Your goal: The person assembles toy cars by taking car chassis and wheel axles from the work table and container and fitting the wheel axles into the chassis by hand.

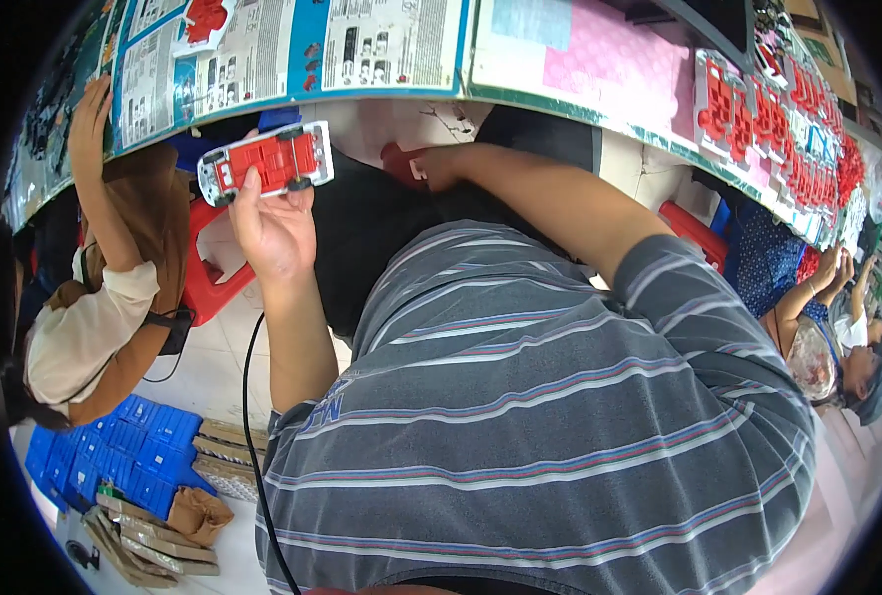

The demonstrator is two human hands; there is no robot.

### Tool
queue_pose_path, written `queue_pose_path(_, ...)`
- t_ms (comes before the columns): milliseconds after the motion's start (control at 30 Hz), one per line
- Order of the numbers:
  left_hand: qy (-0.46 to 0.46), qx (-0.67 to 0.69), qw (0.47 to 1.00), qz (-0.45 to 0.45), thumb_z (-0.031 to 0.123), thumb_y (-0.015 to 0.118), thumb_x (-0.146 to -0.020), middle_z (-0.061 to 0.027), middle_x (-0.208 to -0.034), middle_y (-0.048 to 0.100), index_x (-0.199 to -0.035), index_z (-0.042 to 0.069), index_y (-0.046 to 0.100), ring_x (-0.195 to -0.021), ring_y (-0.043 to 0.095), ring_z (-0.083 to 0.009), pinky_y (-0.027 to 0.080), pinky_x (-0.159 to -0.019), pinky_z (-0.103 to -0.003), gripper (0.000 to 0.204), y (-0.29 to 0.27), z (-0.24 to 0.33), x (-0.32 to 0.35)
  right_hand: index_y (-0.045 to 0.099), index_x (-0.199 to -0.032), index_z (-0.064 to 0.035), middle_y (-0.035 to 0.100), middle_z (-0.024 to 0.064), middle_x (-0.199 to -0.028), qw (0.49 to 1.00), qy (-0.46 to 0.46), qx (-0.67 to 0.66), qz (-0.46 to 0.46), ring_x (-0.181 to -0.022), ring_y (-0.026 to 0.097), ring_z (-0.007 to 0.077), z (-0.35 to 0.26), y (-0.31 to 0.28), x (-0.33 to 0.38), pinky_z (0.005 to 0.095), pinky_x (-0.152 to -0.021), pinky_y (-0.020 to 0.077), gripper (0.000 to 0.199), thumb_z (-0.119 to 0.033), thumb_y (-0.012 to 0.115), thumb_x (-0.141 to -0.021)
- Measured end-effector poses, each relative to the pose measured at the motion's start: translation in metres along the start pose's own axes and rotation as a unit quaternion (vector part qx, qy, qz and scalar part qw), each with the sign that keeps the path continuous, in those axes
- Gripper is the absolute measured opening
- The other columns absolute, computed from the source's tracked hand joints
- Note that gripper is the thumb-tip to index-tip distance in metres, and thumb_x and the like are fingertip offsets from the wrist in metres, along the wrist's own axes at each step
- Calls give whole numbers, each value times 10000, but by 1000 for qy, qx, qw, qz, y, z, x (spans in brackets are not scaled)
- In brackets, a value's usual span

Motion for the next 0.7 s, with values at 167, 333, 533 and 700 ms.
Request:
queue_pose_path(167,-53,9,997,62,197,566,-932,-158,-1067,646,-1345,-24,467,-741,644,-185,446,-508,-254,479,-40,-7,-2,557,-1308,-23,640,250,-1203,984,43,28,-173,-1139,612,396,-8,47,-15,450,-944,490,692,-476,726,-813)
queue_pose_path(333,-97,45,984,143,181,640,-897,-148,-1108,637,-1387,-32,429,-836,666,-195,463,-495,-263,574,-85,4,17,610,-1277,-34,640,195,-1235,953,92,-26,-288,-1137,619,342,2,130,0,425,-973,490,925,-598,857,-586)
queue_pose_path(533,-80,48,960,263,210,682,-879,-159,-1139,623,-1419,-43,377,-872,680,-234,488,-506,-267,670,-207,-18,48,669,-1102,-98,703,124,-874,973,178,-121,-88,-801,685,259,89,139,-98,404,-726,569,433,-430,734,-831)
queue_pose_path(700,78,193,926,315,233,602,-930,-226,-1359,519,-1465,-16,333,-1270,527,-341,443,-1081,-505,649,-282,-65,78,395,-1475,-123,406,289,-1393,954,299,35,-2,-1051,625,408,217,137,-160,478,-854,559,805,-259,746,-764)
Point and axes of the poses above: each hand's wrist, its own x-axis away from the middle knuckle, its own y-axis out of the palm, z = x × y, the point moved 8 cm from there along -x, towards the middle knuckle
